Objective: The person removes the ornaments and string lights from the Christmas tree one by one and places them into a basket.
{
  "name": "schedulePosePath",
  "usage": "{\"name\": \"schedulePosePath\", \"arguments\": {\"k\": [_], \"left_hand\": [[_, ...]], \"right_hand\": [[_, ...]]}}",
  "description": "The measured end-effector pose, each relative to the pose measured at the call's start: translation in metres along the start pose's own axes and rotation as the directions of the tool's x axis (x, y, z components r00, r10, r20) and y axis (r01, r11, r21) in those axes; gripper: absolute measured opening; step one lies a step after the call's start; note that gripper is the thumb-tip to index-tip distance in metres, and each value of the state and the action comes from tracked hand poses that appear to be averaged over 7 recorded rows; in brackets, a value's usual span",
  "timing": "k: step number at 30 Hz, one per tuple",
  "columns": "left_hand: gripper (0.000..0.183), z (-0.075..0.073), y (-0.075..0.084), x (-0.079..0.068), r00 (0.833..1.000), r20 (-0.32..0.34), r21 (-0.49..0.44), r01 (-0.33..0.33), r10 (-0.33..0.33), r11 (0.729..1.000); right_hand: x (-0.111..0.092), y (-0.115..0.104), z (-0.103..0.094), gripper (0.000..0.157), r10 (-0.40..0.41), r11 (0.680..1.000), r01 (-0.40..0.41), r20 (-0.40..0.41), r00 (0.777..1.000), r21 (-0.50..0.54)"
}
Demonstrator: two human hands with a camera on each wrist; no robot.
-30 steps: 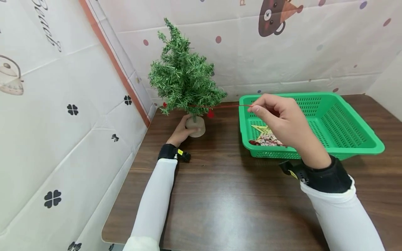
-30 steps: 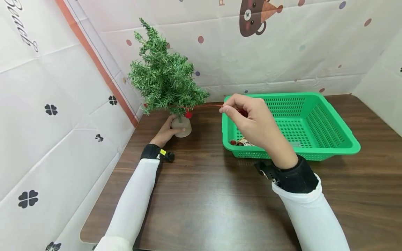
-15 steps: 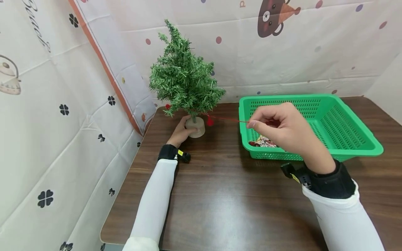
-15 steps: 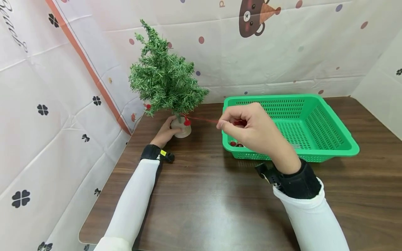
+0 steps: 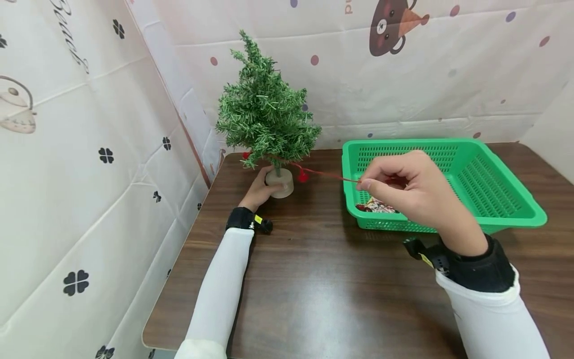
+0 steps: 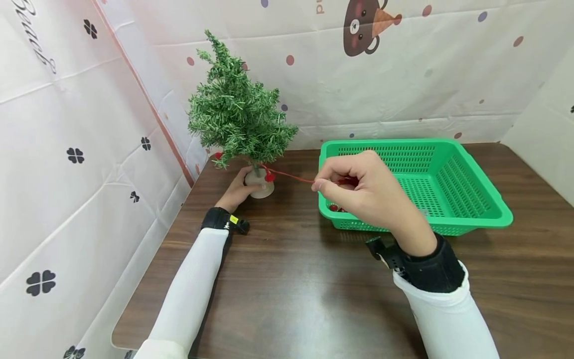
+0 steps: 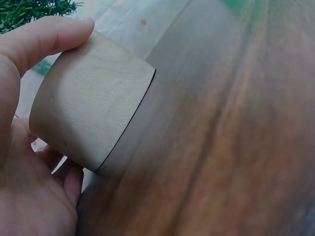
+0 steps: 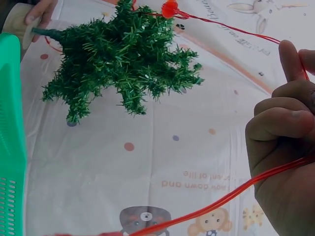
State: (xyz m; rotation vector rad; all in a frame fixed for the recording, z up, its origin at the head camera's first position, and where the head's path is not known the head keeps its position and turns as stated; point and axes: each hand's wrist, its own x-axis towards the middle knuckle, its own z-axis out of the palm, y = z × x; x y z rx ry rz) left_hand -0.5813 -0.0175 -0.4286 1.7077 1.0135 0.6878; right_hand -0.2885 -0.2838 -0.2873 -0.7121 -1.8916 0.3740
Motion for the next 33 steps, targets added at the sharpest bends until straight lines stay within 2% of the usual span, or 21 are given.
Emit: {"name": "schedulePosePath", "arguments": {"k": [4, 8, 13, 18, 33], "left_hand": [[0.087, 0.000, -0.017, 0.012, 1.000, -0.016, 0.012, -0.019, 0.019, 1.000], [0.084, 0.000, -0.020, 0.013, 0.999, -0.020, 0.033, -0.032, 0.032, 0.999], [0.081, -0.002, -0.020, 0.011, 0.999, 0.018, 0.031, -0.051, 0.051, 0.998], [0.079, -0.004, -0.020, 0.010, 0.998, 0.041, 0.031, -0.049, 0.047, 0.998], [0.082, -0.002, -0.021, 0.010, 0.999, -0.010, 0.020, -0.044, 0.044, 0.999]], "right_hand": [[0.000, 0.000, 0.000, 0.035, -0.001, 1.000, 0.001, 0.006, 1.000, 0.004], [0.000, 0.001, 0.000, 0.035, -0.001, 1.000, 0.001, 0.019, 1.000, -0.019], [-0.001, 0.002, 0.001, 0.037, 0.012, 0.999, -0.011, 0.023, 1.000, -0.048], [-0.001, 0.003, 0.001, 0.034, -0.038, 0.999, 0.038, 0.019, 0.999, 0.029], [0.001, -0.002, 0.004, 0.038, -0.129, 0.980, 0.121, 0.041, 0.991, 0.156]]}}
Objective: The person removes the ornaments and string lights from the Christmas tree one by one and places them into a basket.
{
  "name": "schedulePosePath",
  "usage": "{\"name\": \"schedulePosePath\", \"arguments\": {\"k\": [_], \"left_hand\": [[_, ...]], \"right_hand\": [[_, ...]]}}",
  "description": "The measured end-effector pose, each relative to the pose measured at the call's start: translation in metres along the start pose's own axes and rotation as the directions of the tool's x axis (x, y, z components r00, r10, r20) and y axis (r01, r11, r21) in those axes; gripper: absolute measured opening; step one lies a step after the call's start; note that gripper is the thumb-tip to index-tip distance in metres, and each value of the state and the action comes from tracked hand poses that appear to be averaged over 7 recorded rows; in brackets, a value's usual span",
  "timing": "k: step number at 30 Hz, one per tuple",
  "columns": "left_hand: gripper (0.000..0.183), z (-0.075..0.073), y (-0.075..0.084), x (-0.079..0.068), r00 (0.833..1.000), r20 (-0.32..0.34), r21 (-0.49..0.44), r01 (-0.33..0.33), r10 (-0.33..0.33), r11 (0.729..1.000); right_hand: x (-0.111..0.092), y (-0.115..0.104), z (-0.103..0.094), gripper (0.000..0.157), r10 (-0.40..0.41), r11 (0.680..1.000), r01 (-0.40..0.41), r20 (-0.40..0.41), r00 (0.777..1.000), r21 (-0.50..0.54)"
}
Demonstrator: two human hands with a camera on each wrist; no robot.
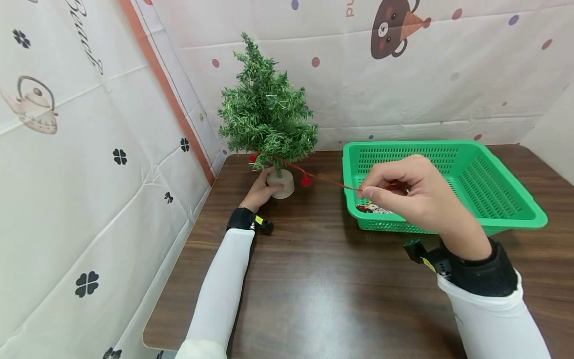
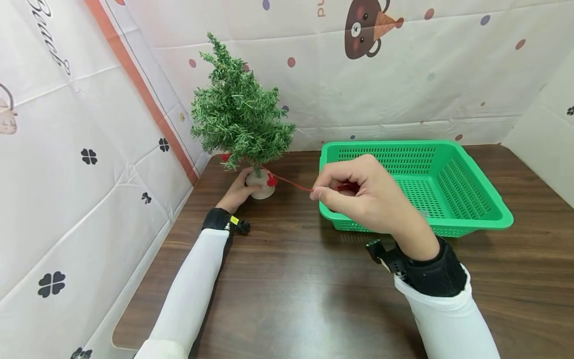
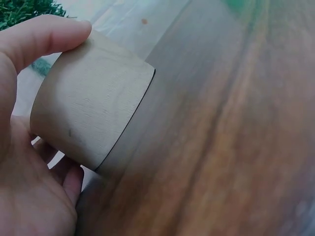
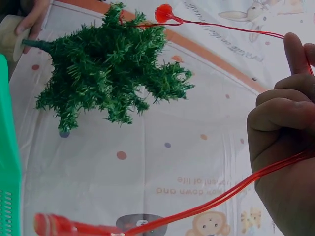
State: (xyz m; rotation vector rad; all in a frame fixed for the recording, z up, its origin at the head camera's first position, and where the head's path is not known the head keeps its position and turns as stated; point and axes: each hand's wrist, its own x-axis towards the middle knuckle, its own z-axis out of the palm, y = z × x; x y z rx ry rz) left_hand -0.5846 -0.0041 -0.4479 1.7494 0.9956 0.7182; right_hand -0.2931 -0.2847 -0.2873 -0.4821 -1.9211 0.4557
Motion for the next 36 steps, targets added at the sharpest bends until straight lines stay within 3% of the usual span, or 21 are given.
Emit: {"name": "schedulePosePath", "arguments": {"k": [7, 17, 24, 28, 36], "left_hand": [[0.088, 0.001, -0.001, 0.000, 0.998, -0.059, 0.044, 0.032, -0.029, 0.999], [0.090, 0.003, 0.001, 0.002, 0.992, -0.111, 0.058, 0.064, -0.057, 0.996], [0.084, 0.000, -0.005, 0.005, 0.997, -0.068, 0.007, 0.030, -0.029, 1.000], [0.078, -0.003, -0.005, 0.006, 0.999, -0.039, -0.009, 0.018, -0.018, 1.000], [0.078, -0.002, 0.016, -0.005, 0.999, -0.033, -0.037, 0.035, -0.036, 0.999]], "right_hand": [[-0.001, 0.001, -0.002, 0.037, -0.012, 0.997, 0.013, -0.006, 1.000, 0.077], [-0.009, 0.005, -0.016, 0.027, 0.008, 0.992, 0.006, -0.102, 0.995, 0.130], [-0.012, 0.007, -0.023, 0.028, 0.038, 0.994, -0.022, -0.151, 0.988, 0.106], [-0.013, 0.009, -0.027, 0.027, 0.013, 0.989, 0.012, -0.168, 0.986, 0.145], [-0.012, 0.006, -0.030, 0.033, -0.044, 0.962, 0.105, -0.239, 0.970, 0.251]]}}
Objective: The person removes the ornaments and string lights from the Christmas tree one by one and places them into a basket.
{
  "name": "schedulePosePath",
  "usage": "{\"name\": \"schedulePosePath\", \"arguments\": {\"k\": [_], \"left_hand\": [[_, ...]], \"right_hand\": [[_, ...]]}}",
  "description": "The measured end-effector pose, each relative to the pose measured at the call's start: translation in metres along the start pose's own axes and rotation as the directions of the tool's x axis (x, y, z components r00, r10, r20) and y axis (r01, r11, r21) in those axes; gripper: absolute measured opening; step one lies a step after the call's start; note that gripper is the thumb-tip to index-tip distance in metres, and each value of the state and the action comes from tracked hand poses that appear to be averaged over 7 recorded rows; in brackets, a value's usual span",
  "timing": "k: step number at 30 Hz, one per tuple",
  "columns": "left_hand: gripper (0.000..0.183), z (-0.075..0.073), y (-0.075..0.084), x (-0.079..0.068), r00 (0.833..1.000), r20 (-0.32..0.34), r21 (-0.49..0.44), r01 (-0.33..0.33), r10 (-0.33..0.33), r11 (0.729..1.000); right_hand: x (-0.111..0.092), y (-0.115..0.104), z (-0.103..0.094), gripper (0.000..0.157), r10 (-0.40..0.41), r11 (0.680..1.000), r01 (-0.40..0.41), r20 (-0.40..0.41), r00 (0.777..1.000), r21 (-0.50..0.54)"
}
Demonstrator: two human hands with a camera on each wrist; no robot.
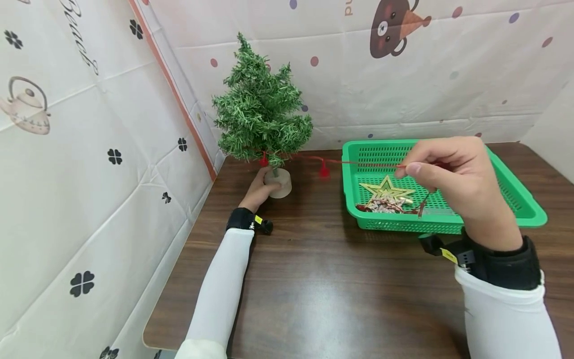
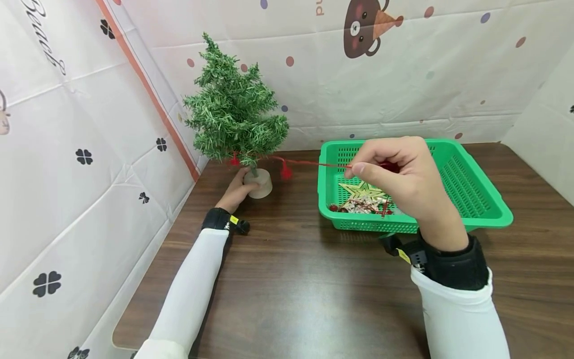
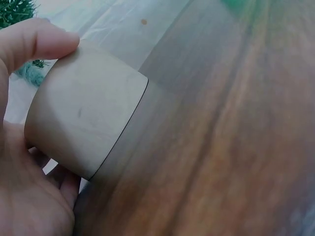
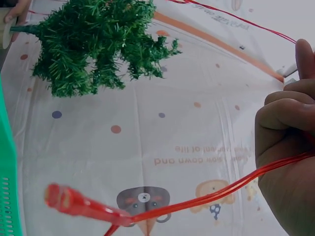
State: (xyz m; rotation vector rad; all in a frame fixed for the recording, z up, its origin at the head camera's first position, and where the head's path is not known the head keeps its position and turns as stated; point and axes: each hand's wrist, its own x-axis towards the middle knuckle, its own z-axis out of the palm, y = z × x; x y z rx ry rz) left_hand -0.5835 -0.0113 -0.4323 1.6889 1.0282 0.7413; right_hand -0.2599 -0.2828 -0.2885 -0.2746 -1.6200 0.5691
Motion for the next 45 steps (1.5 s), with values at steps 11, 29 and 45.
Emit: {"name": "schedulePosePath", "arguments": {"k": [11, 29, 45], "left_hand": [[0.077, 0.003, -0.016, 0.013, 0.997, -0.071, 0.070, -0.011, 0.016, 0.998], [0.091, 0.003, -0.017, 0.013, 0.998, -0.066, 0.108, 0.008, -0.001, 0.994], [0.086, 0.001, -0.016, 0.010, 1.000, 0.003, 0.057, -0.005, 0.005, 0.998]], "right_hand": [[-0.001, -0.002, -0.014, 0.021, -0.054, 0.969, 0.072, -0.081, 0.995, 0.235], [-0.001, -0.002, -0.041, 0.034, 0.046, 0.918, 0.055, -0.245, 0.969, 0.393], [-0.008, 0.002, -0.077, 0.041, 0.184, 0.821, -0.002, -0.262, 0.947, 0.570]]}}
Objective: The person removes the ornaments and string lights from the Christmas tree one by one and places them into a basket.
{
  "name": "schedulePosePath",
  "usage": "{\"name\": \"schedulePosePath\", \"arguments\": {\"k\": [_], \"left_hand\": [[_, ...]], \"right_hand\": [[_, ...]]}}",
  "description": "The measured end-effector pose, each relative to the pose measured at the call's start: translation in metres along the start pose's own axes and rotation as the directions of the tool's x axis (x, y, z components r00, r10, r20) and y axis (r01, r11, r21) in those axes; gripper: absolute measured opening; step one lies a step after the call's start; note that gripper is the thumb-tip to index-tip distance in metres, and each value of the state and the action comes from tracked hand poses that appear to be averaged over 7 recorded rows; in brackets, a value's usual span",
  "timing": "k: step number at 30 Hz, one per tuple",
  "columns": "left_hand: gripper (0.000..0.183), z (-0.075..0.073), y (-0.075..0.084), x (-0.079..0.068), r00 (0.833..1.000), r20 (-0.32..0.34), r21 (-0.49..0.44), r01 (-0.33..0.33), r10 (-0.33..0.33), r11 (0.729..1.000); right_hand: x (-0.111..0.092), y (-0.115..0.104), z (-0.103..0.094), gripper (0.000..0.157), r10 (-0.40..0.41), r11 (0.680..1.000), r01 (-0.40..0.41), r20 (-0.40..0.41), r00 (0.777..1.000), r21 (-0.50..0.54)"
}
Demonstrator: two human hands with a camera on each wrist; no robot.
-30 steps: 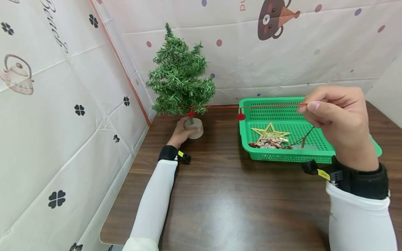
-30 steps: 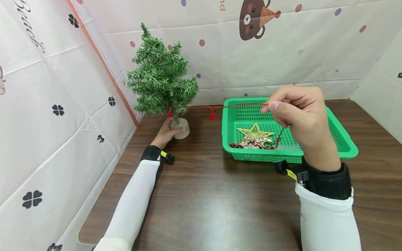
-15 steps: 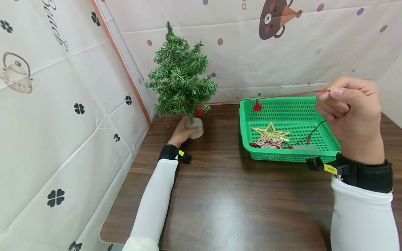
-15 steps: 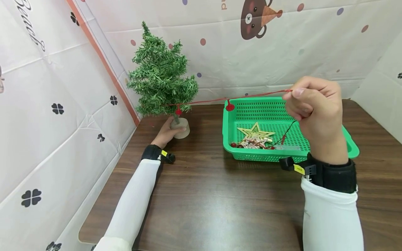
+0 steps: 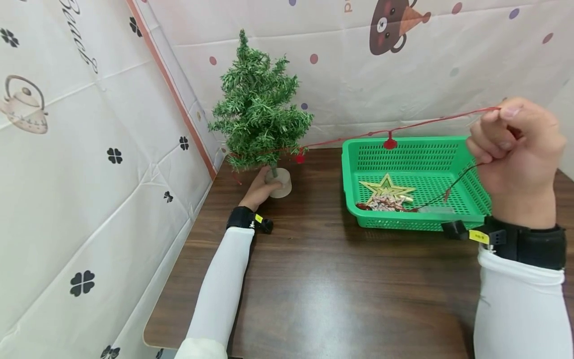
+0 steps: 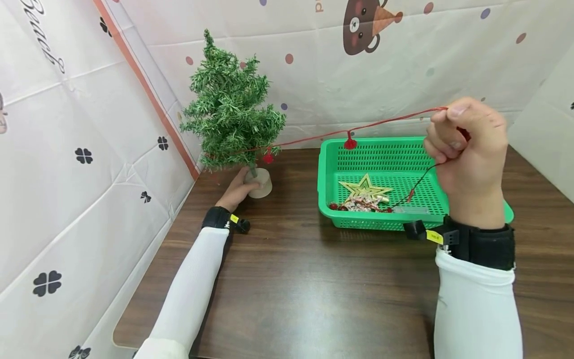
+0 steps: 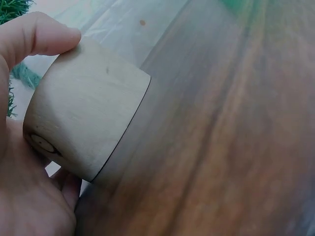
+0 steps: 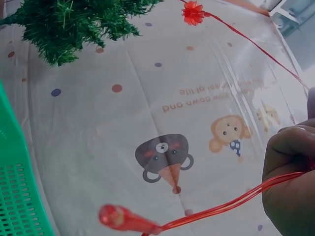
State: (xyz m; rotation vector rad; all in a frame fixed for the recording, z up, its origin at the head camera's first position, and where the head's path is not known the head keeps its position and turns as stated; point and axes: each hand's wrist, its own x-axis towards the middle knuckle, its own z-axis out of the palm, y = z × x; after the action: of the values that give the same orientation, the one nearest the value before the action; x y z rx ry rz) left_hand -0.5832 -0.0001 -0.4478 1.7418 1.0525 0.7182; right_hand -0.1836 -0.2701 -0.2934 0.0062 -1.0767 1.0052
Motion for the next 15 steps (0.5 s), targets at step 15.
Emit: {"name": "schedulePosePath", "arguments": {"k": [15], "left_hand": [[0.086, 0.0024, 0.0007, -0.0005, 0.999, -0.041, 0.006, 0.002, -0.001, 1.000]], "right_hand": [[-0.0055, -0.0096, -0.0076, 0.035, -0.096, 0.991, 0.115, -0.233, 0.968, 0.069]]}}
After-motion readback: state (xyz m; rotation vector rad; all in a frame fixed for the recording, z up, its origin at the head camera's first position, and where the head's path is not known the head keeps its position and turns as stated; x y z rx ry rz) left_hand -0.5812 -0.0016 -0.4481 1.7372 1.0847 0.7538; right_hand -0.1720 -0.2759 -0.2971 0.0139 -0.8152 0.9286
